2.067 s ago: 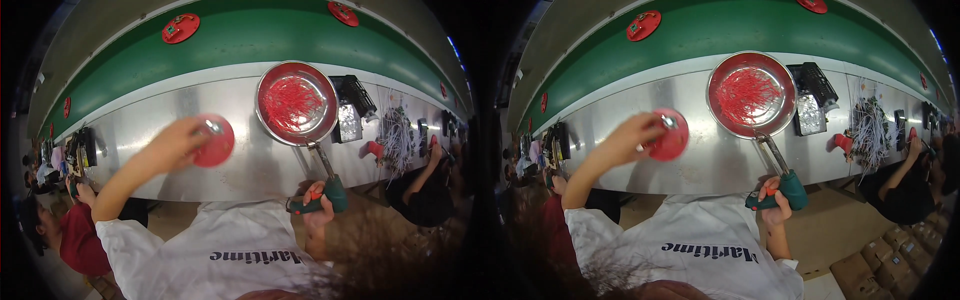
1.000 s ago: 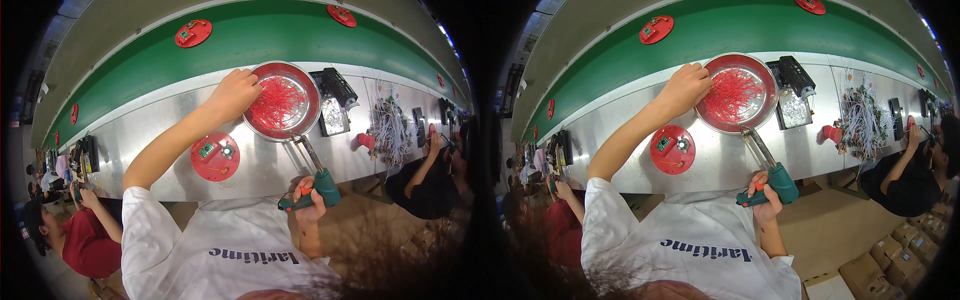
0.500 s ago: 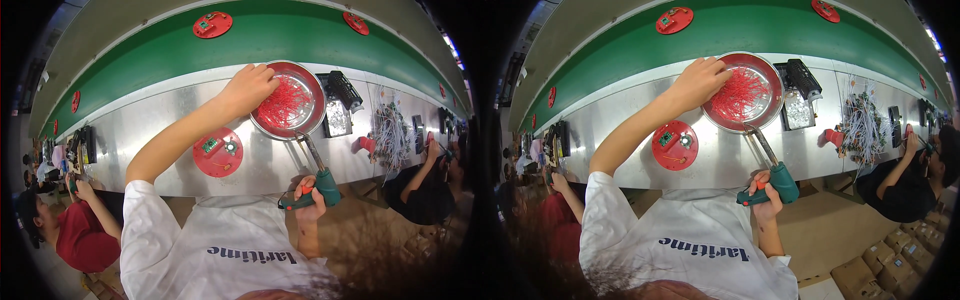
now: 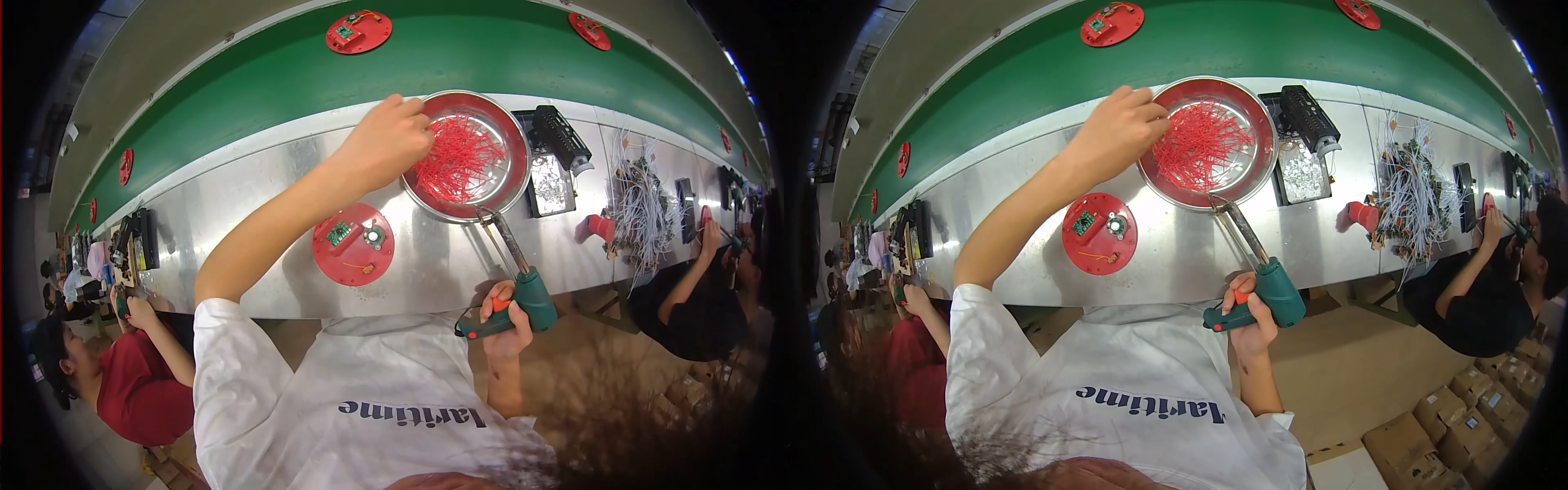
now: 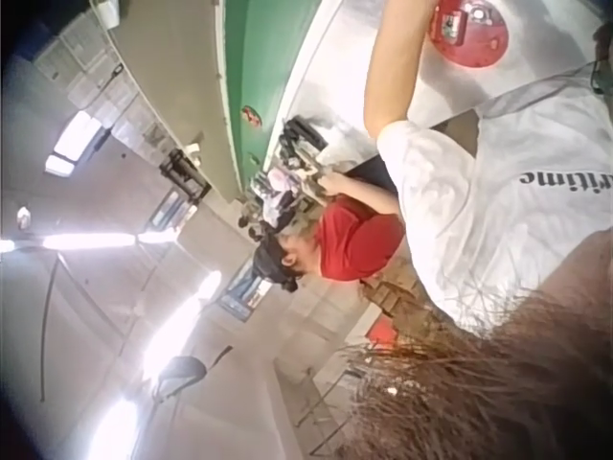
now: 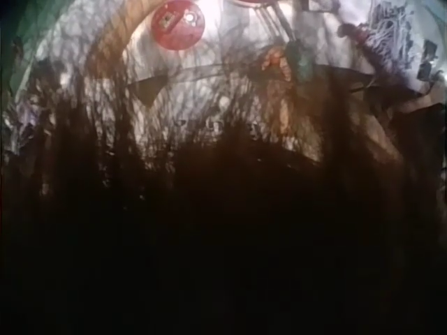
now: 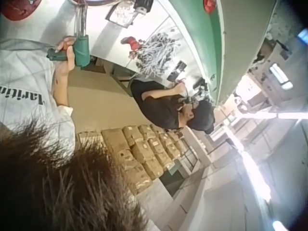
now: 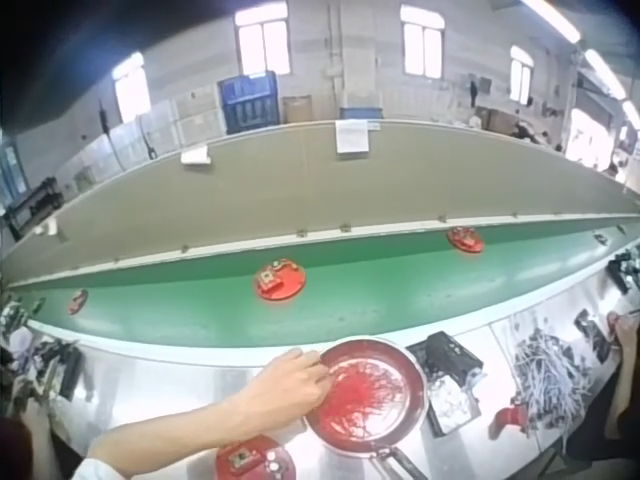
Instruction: The person takes wires from a bowl and electronic components from a conveyor belt, solders the wires onto the circuit boards using a soldering gun, and places the assembled components back onto the conveyor belt.
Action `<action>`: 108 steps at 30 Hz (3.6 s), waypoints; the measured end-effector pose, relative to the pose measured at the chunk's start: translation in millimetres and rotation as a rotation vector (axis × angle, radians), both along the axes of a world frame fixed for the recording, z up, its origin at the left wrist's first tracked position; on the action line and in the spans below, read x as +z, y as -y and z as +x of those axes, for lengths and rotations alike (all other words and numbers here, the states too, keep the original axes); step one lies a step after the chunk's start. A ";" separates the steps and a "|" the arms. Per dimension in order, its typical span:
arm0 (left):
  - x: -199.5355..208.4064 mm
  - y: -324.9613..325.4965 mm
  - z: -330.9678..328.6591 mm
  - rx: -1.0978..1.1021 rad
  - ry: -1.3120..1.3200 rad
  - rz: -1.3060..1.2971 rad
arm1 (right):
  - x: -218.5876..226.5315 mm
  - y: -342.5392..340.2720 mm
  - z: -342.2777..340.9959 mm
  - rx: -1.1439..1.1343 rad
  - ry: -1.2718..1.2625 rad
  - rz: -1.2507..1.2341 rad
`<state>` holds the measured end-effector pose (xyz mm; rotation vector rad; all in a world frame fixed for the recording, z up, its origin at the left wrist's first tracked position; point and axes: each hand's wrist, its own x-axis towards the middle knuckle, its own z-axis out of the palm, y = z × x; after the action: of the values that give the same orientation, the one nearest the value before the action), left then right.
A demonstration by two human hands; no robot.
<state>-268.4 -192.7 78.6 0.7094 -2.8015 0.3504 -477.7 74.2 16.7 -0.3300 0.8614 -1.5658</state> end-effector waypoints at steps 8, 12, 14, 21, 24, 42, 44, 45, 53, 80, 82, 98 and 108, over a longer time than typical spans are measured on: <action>81.3 -116.0 33.5 0.304 -0.368 0.603 | 5.1 1.9 -2.2 0.064 -0.036 0.032; 66.1 -187.7 45.6 0.322 -0.578 0.948 | 20.7 14.6 18.6 0.164 -0.063 0.079; 57.0 -201.8 45.6 0.366 -0.645 1.103 | 29.9 24.8 34.2 0.287 -0.090 0.056; 25.4 -229.2 53.2 0.650 -0.981 1.318 | 41.2 51.3 71.7 0.418 -0.153 0.032; 21.3 -230.8 56.5 0.669 -1.020 1.340 | 40.6 53.8 78.4 0.414 -0.170 0.029; -23.5 -202.0 53.6 0.662 -1.388 1.375 | 43.5 61.7 74.9 0.348 -0.325 0.083; -26.7 -202.8 57.5 0.661 -1.351 1.451 | 43.5 61.5 75.7 0.364 -0.365 0.057; -26.9 -205.1 58.4 0.660 -1.350 1.455 | 42.8 60.3 77.4 0.362 -0.366 0.060; -11.6 -229.1 78.8 0.673 -1.034 1.100 | 48.2 63.1 110.7 0.535 -0.547 0.047; -16.9 -237.0 71.8 0.621 -1.056 0.931 | 33.3 61.3 118.2 0.511 -0.246 0.181; -17.0 -237.7 71.5 0.620 -1.058 0.923 | 33.2 60.6 119.4 0.501 -0.240 0.200; -25.4 -241.0 70.8 0.723 -1.157 0.833 | 36.0 57.0 121.3 0.474 -0.182 0.199; -47.1 -221.3 69.4 0.885 -1.254 0.712 | 42.9 42.7 58.2 0.639 -0.404 0.123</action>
<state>-199.0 28.6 31.6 1.5529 -1.2491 -0.7575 -419.6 31.5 59.6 -0.7669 1.0269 -0.8587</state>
